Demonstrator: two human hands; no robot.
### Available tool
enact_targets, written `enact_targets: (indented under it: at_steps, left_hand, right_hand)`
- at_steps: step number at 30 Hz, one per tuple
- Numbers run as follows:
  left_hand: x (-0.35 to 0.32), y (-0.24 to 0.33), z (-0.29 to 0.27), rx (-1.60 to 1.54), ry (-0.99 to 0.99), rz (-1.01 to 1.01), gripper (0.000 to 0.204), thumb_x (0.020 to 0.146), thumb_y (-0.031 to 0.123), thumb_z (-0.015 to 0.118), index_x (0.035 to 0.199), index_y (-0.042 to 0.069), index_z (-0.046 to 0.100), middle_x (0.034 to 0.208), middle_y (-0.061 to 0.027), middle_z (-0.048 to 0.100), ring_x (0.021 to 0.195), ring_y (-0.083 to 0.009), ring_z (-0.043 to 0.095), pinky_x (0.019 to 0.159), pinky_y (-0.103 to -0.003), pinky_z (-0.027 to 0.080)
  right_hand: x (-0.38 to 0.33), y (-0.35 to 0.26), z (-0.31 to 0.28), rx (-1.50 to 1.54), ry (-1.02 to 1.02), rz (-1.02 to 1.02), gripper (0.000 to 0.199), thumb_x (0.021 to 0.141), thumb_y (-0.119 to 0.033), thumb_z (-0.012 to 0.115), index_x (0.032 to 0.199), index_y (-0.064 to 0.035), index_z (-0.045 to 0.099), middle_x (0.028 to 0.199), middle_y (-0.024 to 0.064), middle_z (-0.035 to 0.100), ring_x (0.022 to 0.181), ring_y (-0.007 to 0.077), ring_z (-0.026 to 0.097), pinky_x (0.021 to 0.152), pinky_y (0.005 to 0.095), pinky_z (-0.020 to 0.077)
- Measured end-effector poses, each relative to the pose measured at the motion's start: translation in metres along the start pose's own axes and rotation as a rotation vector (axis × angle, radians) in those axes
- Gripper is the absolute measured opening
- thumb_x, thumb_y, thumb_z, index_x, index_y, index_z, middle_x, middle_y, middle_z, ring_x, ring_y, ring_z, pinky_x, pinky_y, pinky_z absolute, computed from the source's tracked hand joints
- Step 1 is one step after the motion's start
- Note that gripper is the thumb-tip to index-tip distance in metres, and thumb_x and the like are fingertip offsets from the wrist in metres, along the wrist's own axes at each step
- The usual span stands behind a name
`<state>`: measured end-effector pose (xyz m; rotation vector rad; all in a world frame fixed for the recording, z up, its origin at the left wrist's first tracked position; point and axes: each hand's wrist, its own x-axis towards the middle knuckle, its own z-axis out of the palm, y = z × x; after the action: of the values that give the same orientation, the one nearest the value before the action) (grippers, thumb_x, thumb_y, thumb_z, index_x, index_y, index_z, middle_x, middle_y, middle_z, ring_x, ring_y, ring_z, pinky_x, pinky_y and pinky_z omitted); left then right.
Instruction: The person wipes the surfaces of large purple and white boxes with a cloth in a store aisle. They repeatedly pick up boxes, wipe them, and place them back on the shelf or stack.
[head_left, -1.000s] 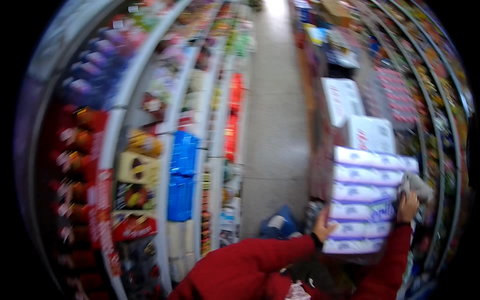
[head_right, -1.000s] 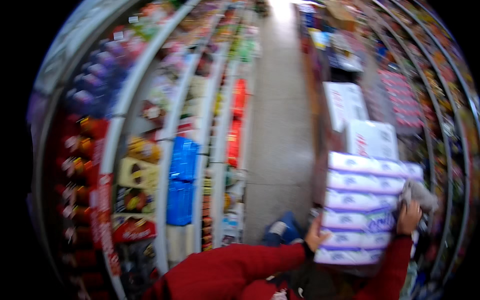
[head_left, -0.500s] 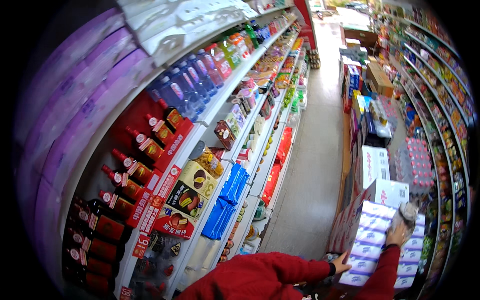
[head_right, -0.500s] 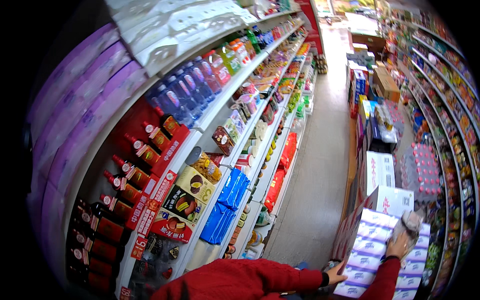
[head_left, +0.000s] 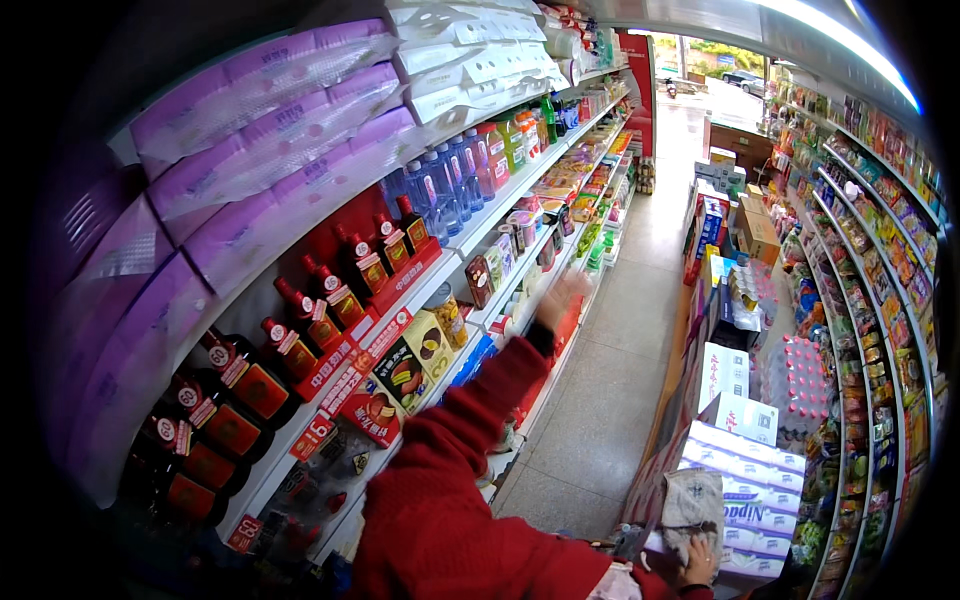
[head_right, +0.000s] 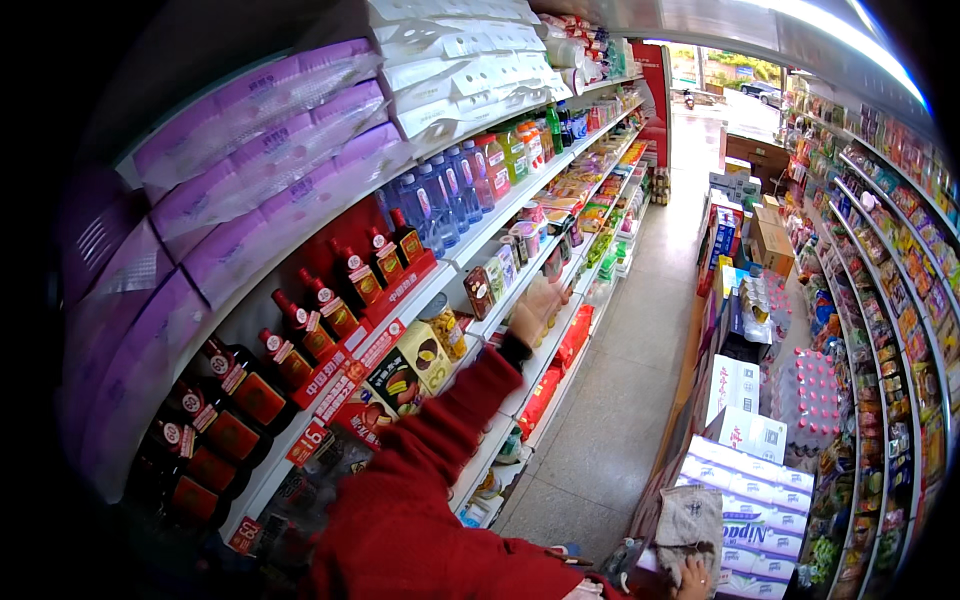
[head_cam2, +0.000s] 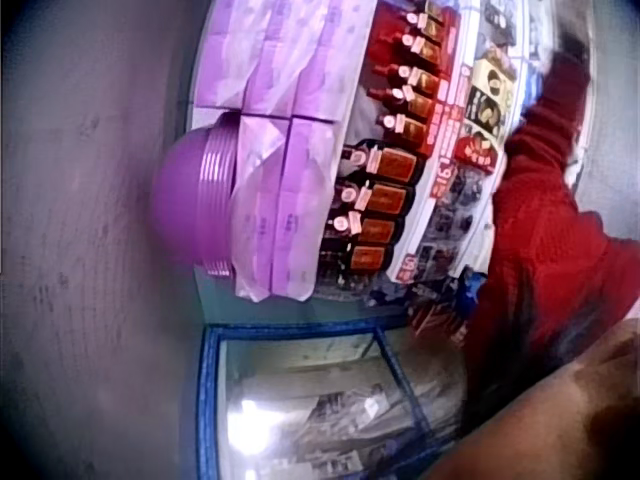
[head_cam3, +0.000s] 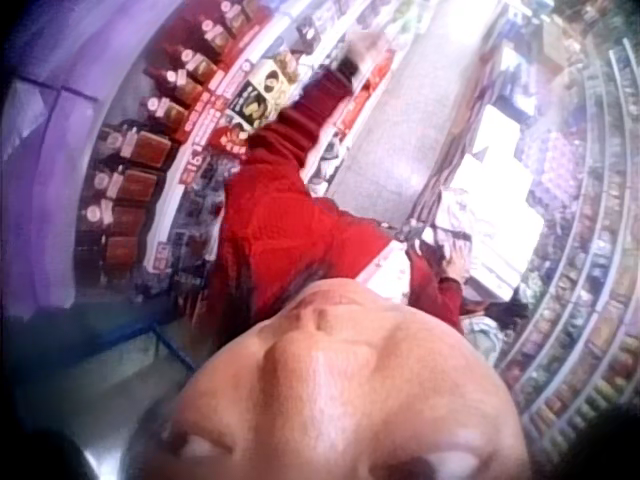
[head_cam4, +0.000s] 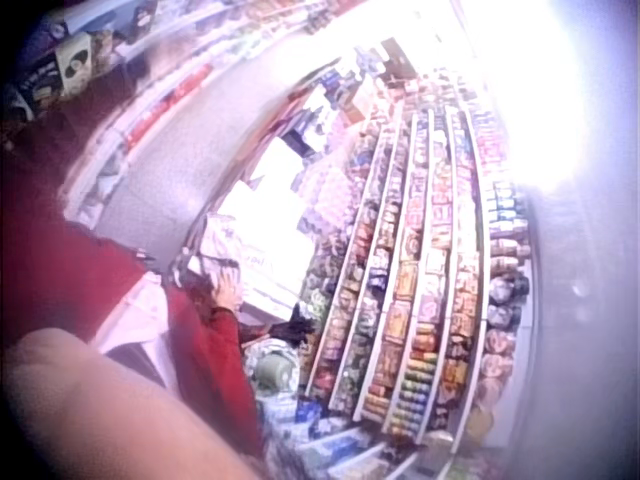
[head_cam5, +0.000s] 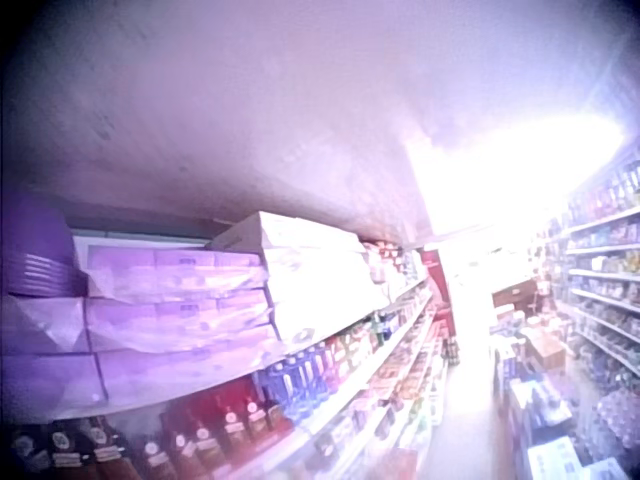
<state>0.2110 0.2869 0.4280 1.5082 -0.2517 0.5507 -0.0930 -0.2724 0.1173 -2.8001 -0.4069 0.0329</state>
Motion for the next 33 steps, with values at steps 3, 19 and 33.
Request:
enact_targets:
  at_steps: [3,19,33]
  left_hand:
    - [0.05,0.215,-0.102,-0.323,0.339,0.28,0.031,0.085,0.025,0.055,0.111,0.008,0.051,0.099,-0.0057,0.056,0.089,-0.0149,0.055,0.068,-0.025,0.044]
    - [0.124,0.427,-0.265,-0.215,0.566,0.348,0.04,0.086,0.05,0.047,0.073,0.013,0.05,0.047,-0.0025,0.045,0.035,-0.0131,0.037,0.033,-0.026,0.03]
    - [0.099,0.486,-0.175,0.462,0.683,0.413,0.048,0.083,0.046,0.058,0.112,0.009,0.06,0.095,-0.001,0.065,0.084,-0.0077,0.058,0.071,-0.019,0.042]
  right_hand:
    - [0.018,-0.01,-0.013,0.188,-0.029,0.059,0.056,0.058,-0.008,0.067,0.113,-0.0115,0.055,0.125,0.0073,0.052,0.121,0.0333,0.042,0.099,0.0446,0.0319]
    - [0.04,-0.061,-0.077,0.494,0.111,0.237,0.033,0.072,-0.015,0.055,0.105,-0.0099,0.06,0.097,0.0186,0.062,0.092,0.0376,0.057,0.08,0.0424,0.0461]
    - [0.053,-0.088,-0.068,0.981,0.375,0.315,0.02,0.089,-0.01,0.05,0.104,0.0014,0.055,0.086,0.0045,0.06,0.078,0.0117,0.054,0.071,0.0257,0.0451]
